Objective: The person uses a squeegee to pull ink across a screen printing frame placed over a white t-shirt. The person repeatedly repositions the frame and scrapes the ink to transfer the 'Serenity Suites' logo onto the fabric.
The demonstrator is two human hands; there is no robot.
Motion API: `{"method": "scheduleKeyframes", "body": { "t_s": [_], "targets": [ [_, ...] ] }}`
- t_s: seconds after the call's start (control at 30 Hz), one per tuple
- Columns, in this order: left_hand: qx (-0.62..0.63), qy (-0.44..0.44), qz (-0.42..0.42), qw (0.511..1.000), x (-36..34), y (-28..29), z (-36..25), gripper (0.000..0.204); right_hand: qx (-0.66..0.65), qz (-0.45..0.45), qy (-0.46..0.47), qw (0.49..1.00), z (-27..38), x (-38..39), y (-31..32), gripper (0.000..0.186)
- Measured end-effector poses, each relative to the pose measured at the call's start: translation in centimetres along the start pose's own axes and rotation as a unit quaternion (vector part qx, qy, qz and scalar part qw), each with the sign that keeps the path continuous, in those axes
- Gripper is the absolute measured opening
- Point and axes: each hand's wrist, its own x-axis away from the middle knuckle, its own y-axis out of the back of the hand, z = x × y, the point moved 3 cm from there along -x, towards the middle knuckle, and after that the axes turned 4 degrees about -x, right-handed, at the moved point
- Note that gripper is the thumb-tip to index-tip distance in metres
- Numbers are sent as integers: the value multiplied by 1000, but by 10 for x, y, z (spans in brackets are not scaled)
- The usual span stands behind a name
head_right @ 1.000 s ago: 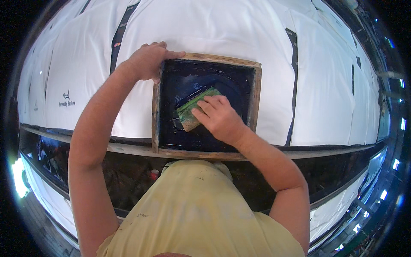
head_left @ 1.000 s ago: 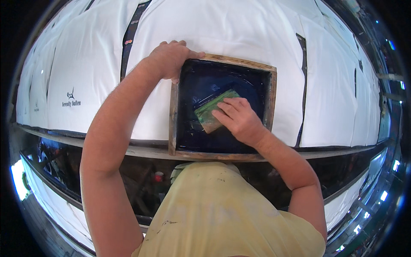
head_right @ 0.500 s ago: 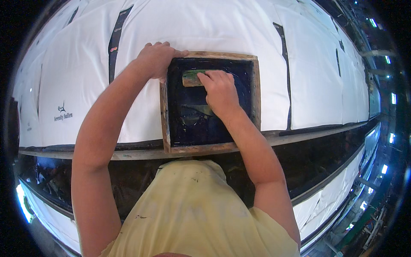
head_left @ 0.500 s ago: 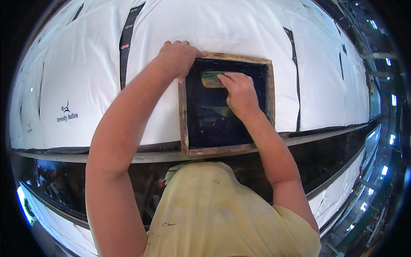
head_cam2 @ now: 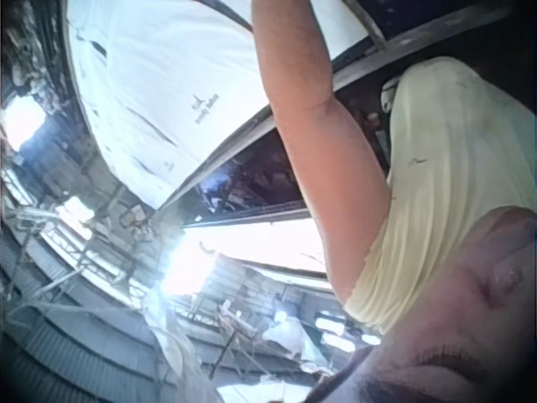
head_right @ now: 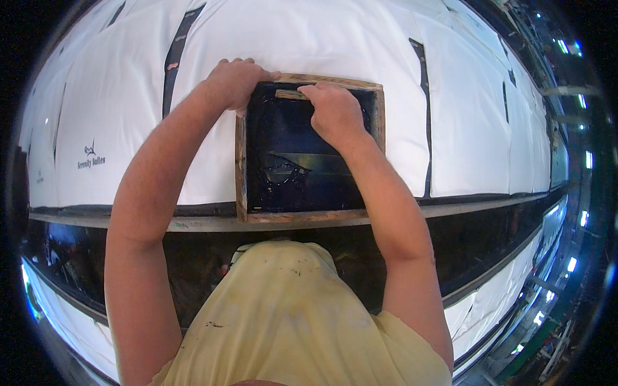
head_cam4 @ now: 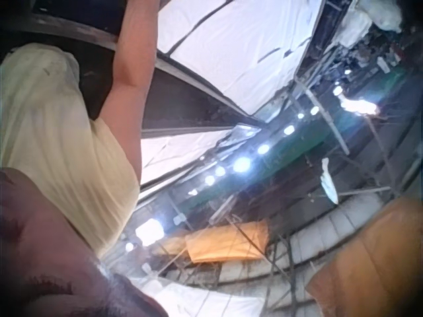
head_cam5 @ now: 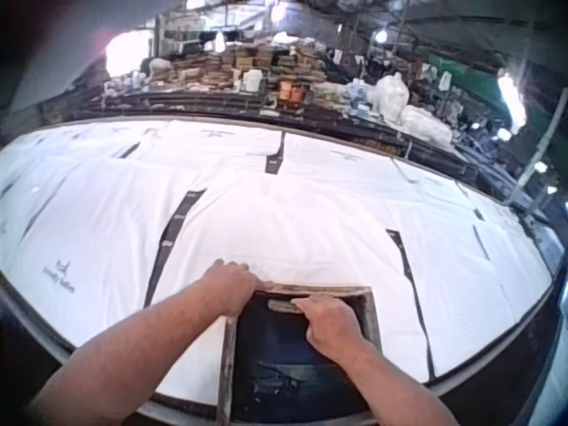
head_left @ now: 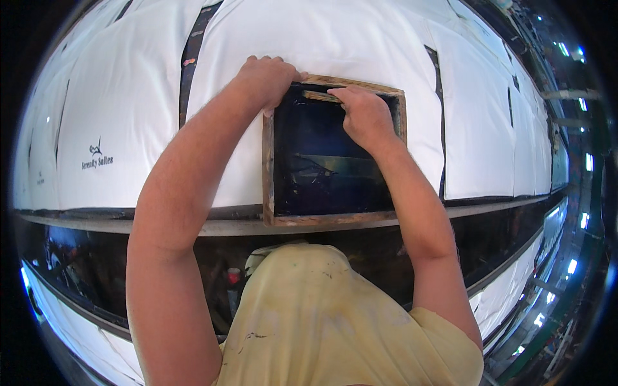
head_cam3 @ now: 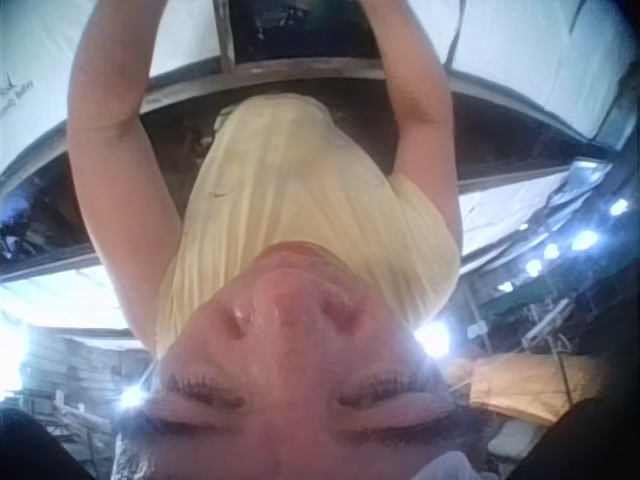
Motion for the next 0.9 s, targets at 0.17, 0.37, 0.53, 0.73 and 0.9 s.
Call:
{"method": "scheduleKeyframes", "body": {
  "t_s": [0.17,0.37,0.53,0.73,0.9],
  "targets": [
    [1,10,0,1000,0,-3,1,115,-23,80,84,993,7,-13,1,46],
    [-5,26,-18,999,1,-5,-2,109,-20,142,298,944,21,-13,-6,42],
    [-8,42,-7,999,1,-1,-6,114,-39,174,401,898,-1,-6,-2,34],
    [-13,54,-17,998,1,-4,-7,120,-49,200,407,890,-53,14,30,32],
    [-24,63,-17,998,-1,-7,-9,120,-40,169,345,922,-88,52,55,34]
  ]
}}
